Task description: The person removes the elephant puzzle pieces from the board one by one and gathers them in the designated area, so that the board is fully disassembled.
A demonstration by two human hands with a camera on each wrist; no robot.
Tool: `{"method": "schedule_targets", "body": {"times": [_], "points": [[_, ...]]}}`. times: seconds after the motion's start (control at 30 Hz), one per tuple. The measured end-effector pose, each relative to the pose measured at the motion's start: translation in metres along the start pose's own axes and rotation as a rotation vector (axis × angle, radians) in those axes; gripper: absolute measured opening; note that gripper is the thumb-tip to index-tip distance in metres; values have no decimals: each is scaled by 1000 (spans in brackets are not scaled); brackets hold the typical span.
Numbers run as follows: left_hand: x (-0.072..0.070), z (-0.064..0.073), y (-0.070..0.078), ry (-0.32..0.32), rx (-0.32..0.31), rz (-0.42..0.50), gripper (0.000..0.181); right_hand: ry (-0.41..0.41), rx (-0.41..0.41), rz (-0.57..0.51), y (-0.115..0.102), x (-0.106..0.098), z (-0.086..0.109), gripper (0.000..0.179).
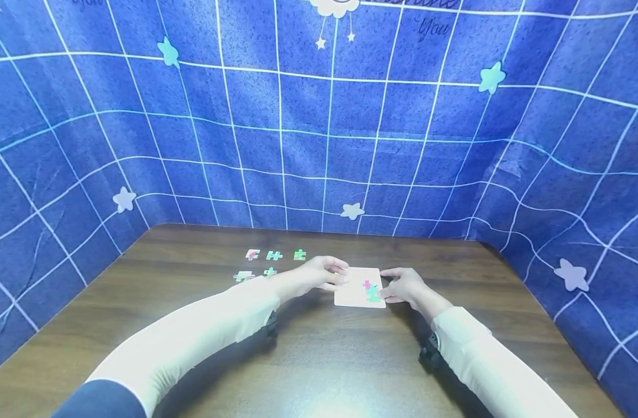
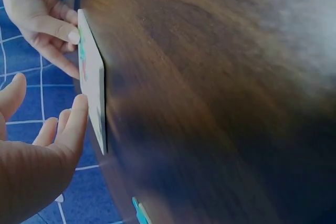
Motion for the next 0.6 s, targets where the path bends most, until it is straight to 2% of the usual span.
{"method": "schedule_targets", "body": {"times": [0.3, 0.43, 0.5, 0.6], "points": [[13, -14, 4, 68, 7, -220, 34, 7, -5, -15, 2, 0, -2, 69], [25, -20, 3, 100, -8, -243, 33, 4, -13, -20, 2, 1, -2, 69], [30, -22, 4, 133, -15, -247, 31, 5, -12, -18, 3, 1, -2, 69], [32, -25, 6, 235, -24, -343, 25, 12, -5, -10, 3, 0, -4, 69]]}}
Point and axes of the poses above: each hand's wrist, its own z-axis away from the middle knuckle, its own x-axis out of the palm, y = z × x, the point moved 7 cm from there along -z, towards the middle knuckle, and after that the axes turned 12 degrees about -x, right-handed, at the moved point
